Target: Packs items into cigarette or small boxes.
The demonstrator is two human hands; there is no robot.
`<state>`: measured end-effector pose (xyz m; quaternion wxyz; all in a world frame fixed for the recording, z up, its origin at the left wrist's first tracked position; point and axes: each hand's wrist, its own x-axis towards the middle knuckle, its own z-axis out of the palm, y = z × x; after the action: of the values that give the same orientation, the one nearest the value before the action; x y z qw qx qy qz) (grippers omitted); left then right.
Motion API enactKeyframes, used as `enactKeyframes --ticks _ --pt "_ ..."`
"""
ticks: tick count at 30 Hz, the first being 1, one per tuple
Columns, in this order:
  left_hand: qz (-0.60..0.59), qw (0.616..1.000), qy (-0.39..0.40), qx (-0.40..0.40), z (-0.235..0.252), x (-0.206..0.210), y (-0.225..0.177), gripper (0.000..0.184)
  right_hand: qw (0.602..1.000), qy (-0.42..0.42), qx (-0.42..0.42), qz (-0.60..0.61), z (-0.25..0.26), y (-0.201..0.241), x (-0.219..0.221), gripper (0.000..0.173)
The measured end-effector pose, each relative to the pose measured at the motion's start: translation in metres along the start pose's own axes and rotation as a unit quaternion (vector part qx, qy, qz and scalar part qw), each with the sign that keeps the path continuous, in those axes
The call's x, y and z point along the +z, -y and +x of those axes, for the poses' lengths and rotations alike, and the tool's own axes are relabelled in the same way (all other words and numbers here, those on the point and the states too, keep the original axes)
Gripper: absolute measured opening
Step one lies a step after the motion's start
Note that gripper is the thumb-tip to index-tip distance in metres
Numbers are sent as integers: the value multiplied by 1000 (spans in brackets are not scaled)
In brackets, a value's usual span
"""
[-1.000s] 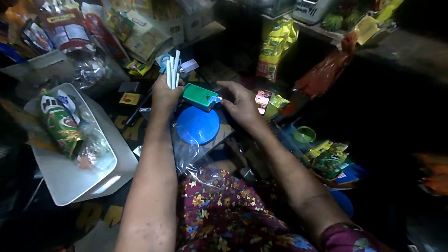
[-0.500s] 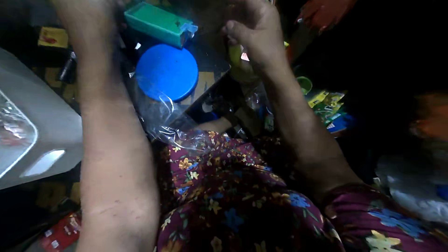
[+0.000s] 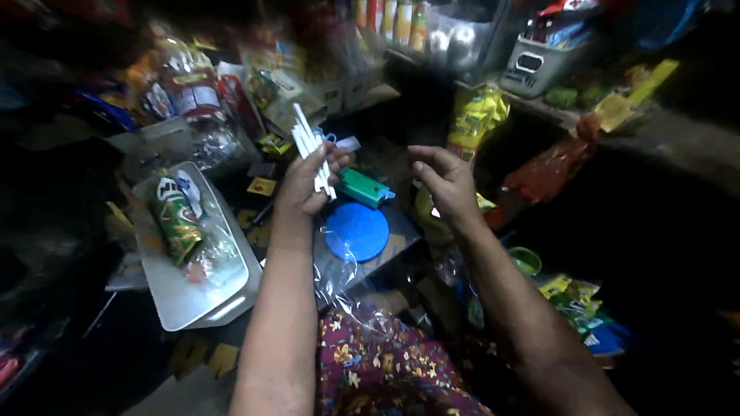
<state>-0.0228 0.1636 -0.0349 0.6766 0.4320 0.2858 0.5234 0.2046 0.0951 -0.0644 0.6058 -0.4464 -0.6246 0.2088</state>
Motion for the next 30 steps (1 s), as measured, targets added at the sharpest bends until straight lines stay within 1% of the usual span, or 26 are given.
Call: enactKeyframes --ticks 2,6,10,13,16,17,22,25,28,30 --pt "-23 997 61 -29 -4 2 2 22 1000 8 -6 6 9 12 8 29" --pt "2 991 126 -44 -11 7 4 22 999 38 3 37 19 28 26 26" --pt "41 990 122 -66 -14 15 8 15 992 77 62 74 22 35 43 24" --pt "82 989 110 -63 -12 17 13 14 990 68 93 82 24 34 49 22" --pt "101 986 119 -55 -10 17 16 15 986 58 129 92 25 32 50 27" --pt "105 986 120 -56 -9 18 17 15 983 57 142 103 25 31 50 23" --pt "116 980 149 -66 -10 19 17 15 979 48 144 136 27 27 47 6" --pt "124 979 145 -71 -11 21 15 14 973 35 149 170 31 25 46 5" --pt "136 979 129 -85 -13 25 11 15 970 -1 157 184 36 23 44 7" --pt "130 979 128 -89 -13 25 11 16 960 -25 167 222 36 19 45 8"
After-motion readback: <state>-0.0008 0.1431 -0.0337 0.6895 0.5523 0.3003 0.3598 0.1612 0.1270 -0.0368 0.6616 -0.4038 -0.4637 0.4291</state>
